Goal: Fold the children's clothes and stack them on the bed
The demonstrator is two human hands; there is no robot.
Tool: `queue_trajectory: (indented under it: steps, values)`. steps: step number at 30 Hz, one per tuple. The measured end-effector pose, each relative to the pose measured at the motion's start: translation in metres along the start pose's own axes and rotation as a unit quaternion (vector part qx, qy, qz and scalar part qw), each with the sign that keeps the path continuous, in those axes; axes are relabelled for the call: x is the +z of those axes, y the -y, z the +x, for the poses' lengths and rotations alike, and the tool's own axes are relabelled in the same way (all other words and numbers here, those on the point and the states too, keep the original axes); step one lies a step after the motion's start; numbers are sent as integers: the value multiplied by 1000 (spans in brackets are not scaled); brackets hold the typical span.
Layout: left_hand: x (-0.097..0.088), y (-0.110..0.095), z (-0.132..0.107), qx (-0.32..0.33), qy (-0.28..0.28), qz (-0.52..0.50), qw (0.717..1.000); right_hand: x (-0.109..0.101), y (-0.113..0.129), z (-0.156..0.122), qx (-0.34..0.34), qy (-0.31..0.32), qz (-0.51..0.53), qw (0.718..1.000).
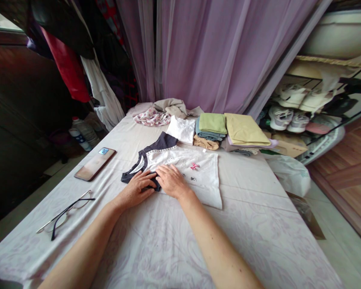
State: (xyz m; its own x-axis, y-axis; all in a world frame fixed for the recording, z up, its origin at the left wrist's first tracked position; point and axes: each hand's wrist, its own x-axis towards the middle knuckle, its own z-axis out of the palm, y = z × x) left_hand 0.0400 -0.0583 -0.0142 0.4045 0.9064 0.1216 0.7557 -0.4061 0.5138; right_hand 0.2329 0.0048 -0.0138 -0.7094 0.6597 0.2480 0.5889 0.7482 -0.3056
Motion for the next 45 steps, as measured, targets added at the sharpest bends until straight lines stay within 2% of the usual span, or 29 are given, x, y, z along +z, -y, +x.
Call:
queue_trajectory:
  steps: [3, 7, 11, 14, 17, 19, 23, 26, 30, 34, 41, 45]
  values:
    - [-1, 5, -1, -19, 9, -5, 1000, 6, -6, -8, 38, 43, -24, 998]
    - [-7, 12, -4, -29, -12, -17, 999, 8, -9, -10, 60, 47, -36, 996]
    - [-15, 25, -8, -56, -103, -36, 992, 9, -4, -12, 77, 28, -43, 996]
    - [-20, 38, -11, -128, -190, -2, 973, 9, 1, -19, 96, 10, -51, 994]
    - [-24, 50, -16, -210, -225, 60, 949, 7, 3, -29, 110, -28, -60, 992]
    - [-25, 54, -17, -236, -221, 89, 942, 5, 3, -37, 113, -54, -67, 990]
    - [-31, 53, -11, -240, -182, 126, 945, -1, -7, -52, 126, -86, -85, 985]
    - [-38, 47, 5, -259, -136, 159, 943, -5, -23, -61, 146, -123, -92, 977]
    - [-47, 37, 33, -307, -73, 209, 926, -7, -46, -74, 161, -174, -94, 967]
    - [-51, 29, 47, -343, -8, 199, 918, -4, -62, -86, 151, -208, -83, 963]
    - [-50, 34, 41, -361, -30, 211, 908, -3, -66, -90, 164, -232, -54, 957]
    - [-52, 45, 58, -338, -54, 188, 921, -1, -64, -90, 179, -229, -54, 955]
